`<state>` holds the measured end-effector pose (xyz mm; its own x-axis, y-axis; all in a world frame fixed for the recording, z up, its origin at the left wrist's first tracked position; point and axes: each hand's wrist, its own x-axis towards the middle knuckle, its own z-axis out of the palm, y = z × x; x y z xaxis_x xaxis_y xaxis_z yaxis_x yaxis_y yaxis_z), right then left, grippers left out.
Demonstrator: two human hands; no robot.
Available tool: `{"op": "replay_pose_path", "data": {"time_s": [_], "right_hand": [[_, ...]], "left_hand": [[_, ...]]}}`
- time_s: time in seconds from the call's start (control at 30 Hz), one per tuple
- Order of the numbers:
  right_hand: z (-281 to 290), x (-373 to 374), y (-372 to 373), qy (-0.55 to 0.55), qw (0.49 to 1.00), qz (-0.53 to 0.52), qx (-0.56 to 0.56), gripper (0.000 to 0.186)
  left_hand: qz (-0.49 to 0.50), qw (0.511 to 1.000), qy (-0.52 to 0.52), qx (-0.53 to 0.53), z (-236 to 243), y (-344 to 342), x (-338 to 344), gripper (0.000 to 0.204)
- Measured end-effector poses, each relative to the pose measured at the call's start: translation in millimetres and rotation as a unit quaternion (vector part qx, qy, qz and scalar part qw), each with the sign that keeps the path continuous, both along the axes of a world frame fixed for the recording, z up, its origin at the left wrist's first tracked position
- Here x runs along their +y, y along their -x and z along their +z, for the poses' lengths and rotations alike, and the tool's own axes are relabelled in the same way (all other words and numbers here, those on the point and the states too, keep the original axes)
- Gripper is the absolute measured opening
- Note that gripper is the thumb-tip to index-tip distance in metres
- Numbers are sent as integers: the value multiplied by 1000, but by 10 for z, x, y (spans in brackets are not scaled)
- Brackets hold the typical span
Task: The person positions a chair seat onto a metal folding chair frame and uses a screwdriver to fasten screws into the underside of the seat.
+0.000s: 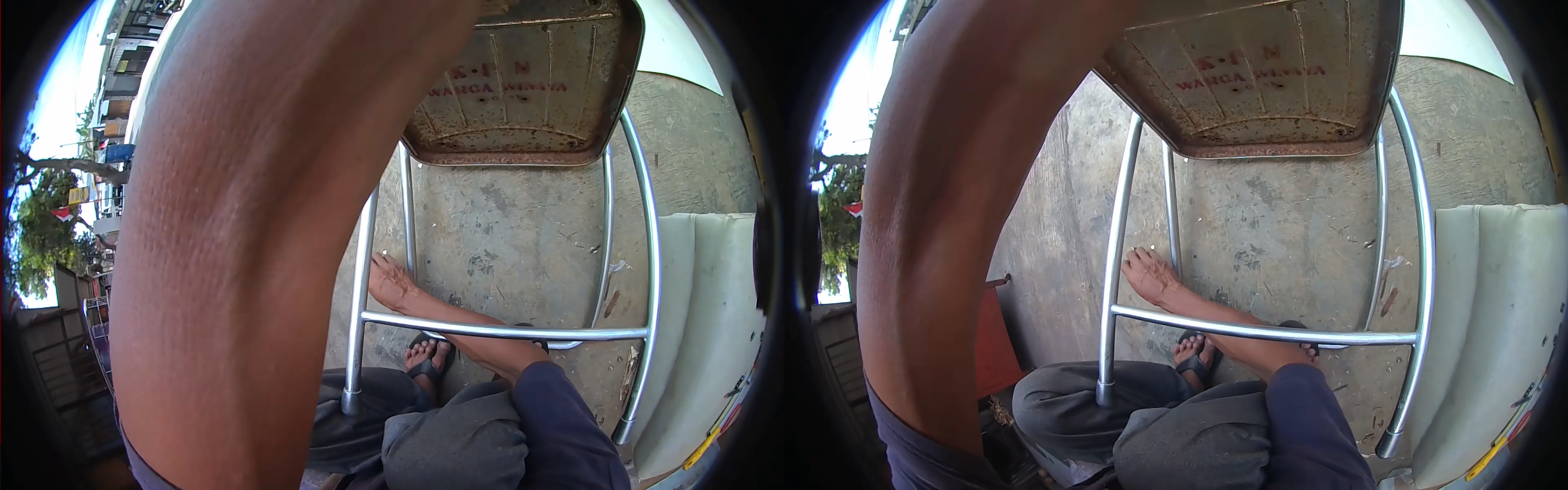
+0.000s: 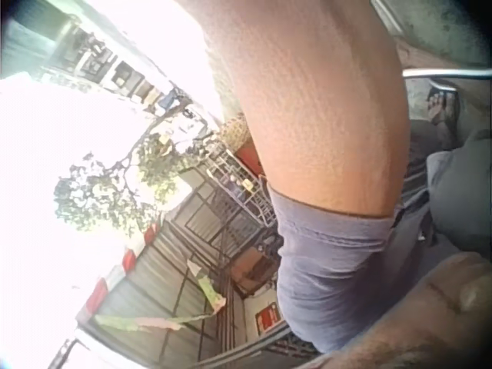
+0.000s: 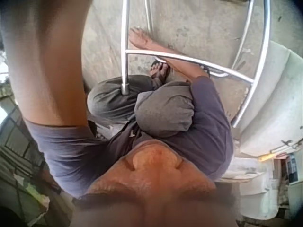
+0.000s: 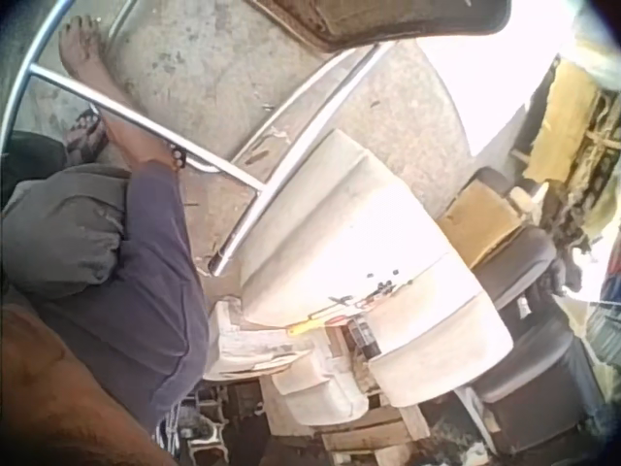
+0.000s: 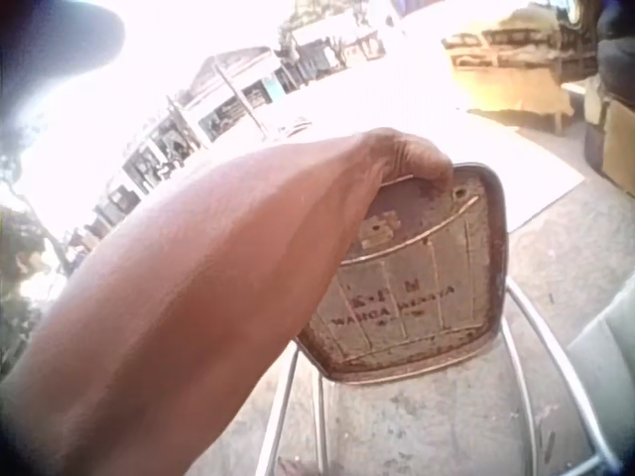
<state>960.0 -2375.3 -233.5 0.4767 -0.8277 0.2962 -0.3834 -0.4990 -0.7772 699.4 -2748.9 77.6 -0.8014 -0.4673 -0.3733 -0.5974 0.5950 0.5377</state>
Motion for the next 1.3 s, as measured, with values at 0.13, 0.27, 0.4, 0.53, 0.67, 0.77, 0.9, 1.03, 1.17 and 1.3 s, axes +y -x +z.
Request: {"op": "replay_pose_path", "data": {"time_s": [0.13,0.27,0.4,0.53,0.67,0.77,0.9,1.03,1.17,1.3], "right_hand": [[-490,-378,-482,-102,991,-79,41,20],[-158,-316,-331,-182,981,37,55,23],[-37,-171,195,-148,982,-19,-117,14],[940,288,1541,-310,927,-100,-184,23],[1856,1139,2612,-363,912,-180,-66,20],[2777,1588,2967,-347,900,-258,-49,18],[3332,1073,3334,-102,948,-298,34,18],[2991,-530,3777,68,943,-325,15,13],[2368,-1647,4022,167,908,-384,24,15],[2033,-2006,3898,226,888,-401,-14,15]], "left_hand": [[-34,999,6,6,135,389,138,39],[-9,1000,10,-13,38,113,12,39],[4,1000,18,-24,-65,143,-29,39],[5,999,-3,-48,-182,51,-168,44],[1,999,-19,-35,-204,230,-93,55],[-6,998,44,-43,-123,396,-23,57],[22,998,-15,-55,-176,167,-76,57],[64,995,2,-73,-44,156,54,54],[33,998,9,-61,86,231,231,53],[28,997,22,-65,65,197,209,52]]}}
